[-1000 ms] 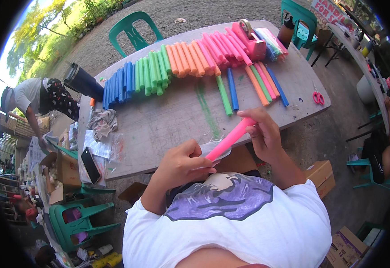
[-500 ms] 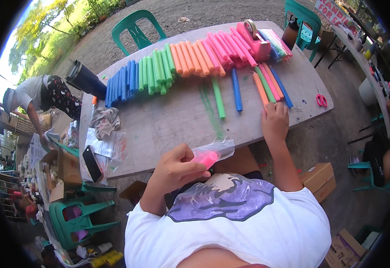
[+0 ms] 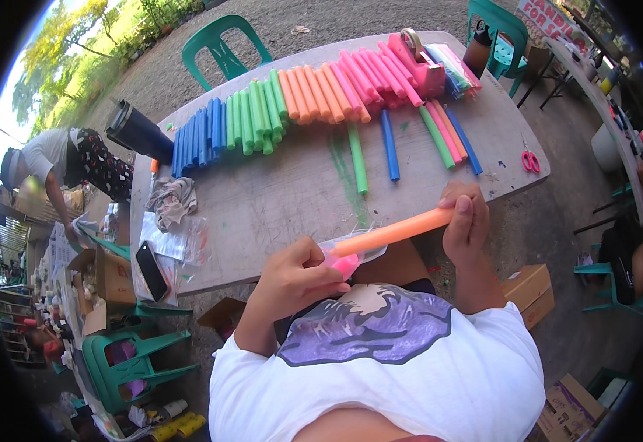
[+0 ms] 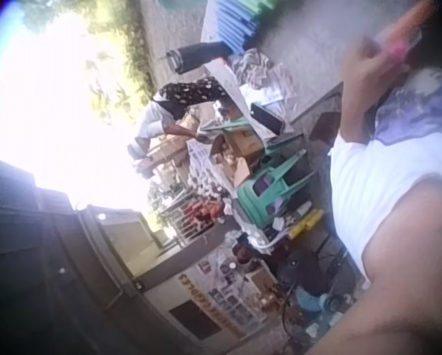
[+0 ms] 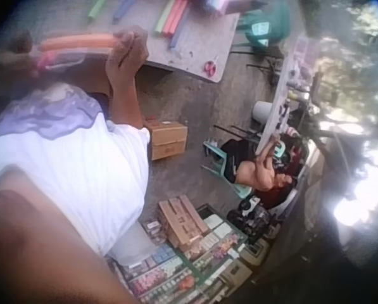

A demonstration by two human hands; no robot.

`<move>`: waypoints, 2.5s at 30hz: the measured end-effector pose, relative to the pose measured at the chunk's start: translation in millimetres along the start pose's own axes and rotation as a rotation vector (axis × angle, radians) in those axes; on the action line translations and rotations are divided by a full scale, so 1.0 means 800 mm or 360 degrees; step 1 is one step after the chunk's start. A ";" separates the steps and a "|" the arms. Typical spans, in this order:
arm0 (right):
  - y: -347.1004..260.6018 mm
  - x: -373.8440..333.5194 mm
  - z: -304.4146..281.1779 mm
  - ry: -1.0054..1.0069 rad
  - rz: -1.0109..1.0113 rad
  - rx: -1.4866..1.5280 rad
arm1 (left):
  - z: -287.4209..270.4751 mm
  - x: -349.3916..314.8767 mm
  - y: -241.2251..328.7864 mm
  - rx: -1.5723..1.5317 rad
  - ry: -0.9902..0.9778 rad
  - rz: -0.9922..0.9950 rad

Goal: The person gathers colorful foam sticks from a table, bundles them together, and places them into a clear plastic bag. They repeat this process, using scissors to trim the bag and adding more sticks to the bundle before sealing it.

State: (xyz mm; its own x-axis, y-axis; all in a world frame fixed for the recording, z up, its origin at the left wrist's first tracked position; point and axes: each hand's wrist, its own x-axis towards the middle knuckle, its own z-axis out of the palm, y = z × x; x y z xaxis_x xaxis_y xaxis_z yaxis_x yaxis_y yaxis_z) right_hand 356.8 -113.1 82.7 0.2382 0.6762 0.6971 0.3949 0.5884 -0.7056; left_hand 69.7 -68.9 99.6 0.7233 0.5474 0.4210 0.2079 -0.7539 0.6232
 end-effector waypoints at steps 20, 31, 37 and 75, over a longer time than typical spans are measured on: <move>0.094 -0.021 0.111 -0.0721 0.0123 -0.1328 | -0.005 -0.016 0.008 -0.0149 -0.0008 -0.0114; -0.039 0.021 0.034 -0.0014 -0.0069 -0.0266 | -0.005 -0.017 0.006 -0.0181 0.0044 -0.0146; -0.042 0.015 0.041 -0.0198 -0.0168 -0.0236 | -0.006 -0.020 0.005 -0.0156 0.0026 -0.0113; -0.057 0.040 0.039 -0.0507 -0.0111 -0.0003 | 0.006 -0.008 0.006 -0.0575 0.0031 -0.0544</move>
State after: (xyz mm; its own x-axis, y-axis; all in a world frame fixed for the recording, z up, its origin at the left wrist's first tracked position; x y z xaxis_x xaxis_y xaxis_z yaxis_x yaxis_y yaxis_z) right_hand 318.9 -104.4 133.3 -0.0788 0.7393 0.6687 0.4024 0.6373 -0.6572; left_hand 69.6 -77.9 97.1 0.6404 0.7506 0.1627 0.1871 -0.3579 0.9148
